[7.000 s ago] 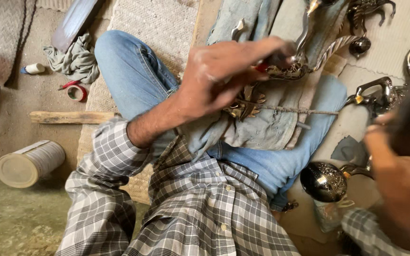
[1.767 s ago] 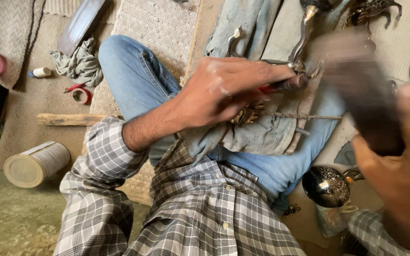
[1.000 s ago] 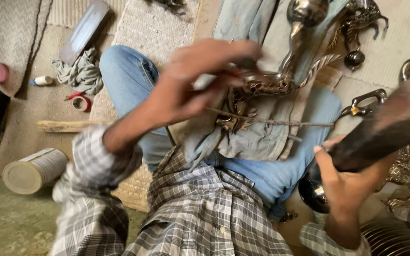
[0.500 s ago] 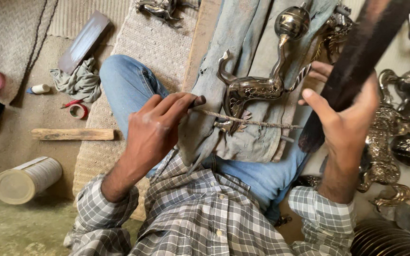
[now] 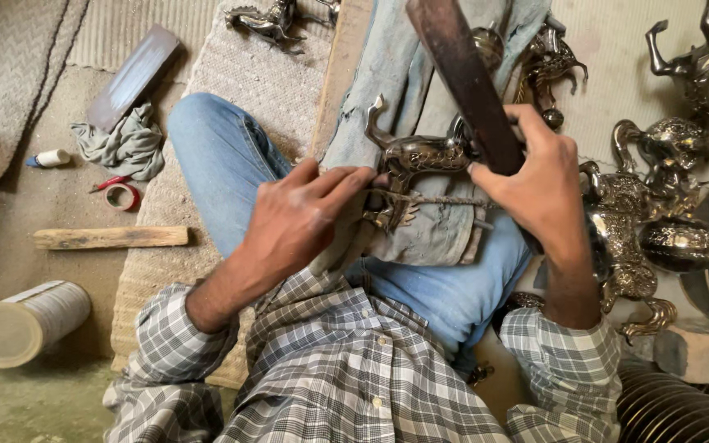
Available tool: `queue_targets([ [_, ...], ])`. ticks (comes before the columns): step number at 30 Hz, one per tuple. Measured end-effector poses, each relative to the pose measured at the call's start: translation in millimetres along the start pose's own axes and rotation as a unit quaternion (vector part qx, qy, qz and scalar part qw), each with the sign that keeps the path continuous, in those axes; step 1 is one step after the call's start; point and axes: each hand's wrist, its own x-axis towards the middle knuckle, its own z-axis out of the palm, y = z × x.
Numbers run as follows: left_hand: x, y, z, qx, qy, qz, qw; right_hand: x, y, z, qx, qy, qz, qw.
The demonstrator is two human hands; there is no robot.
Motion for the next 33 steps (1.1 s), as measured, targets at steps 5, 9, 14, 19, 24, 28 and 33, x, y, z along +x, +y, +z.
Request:
queue_targets([
  [5,9,6,-5,-0.001,-0.031,0.027,0.999,-3,-1,0,0.004,-0.034,-0.069,0.997],
  [9,7,9,-25,-0.022,0.001,0.003,1.0,-12,-8,5,-0.001,-0.036,-0.041,0.999],
  [14,8,6,-36,0.004,0.002,-0.043,0.999,-48,-22,18,0.084,-0.087,0.066,0.99],
  [19,4,5,-34,0.036,0.062,-0.048,0.996,-81,-27,28,0.204,-0.033,0.053,0.977],
  [24,-6,0,-23,-0.044,0.096,-0.118,0.987,-111,-19,42,0.267,0.084,0.157,0.947],
  [28,-11,-2,-7,-0.128,0.103,-0.196,0.967,-115,-3,53,0.341,0.047,0.175,0.922],
  [33,-12,3,17,-0.252,0.198,-0.195,0.927,-114,14,47,0.264,0.045,0.169,0.949],
])
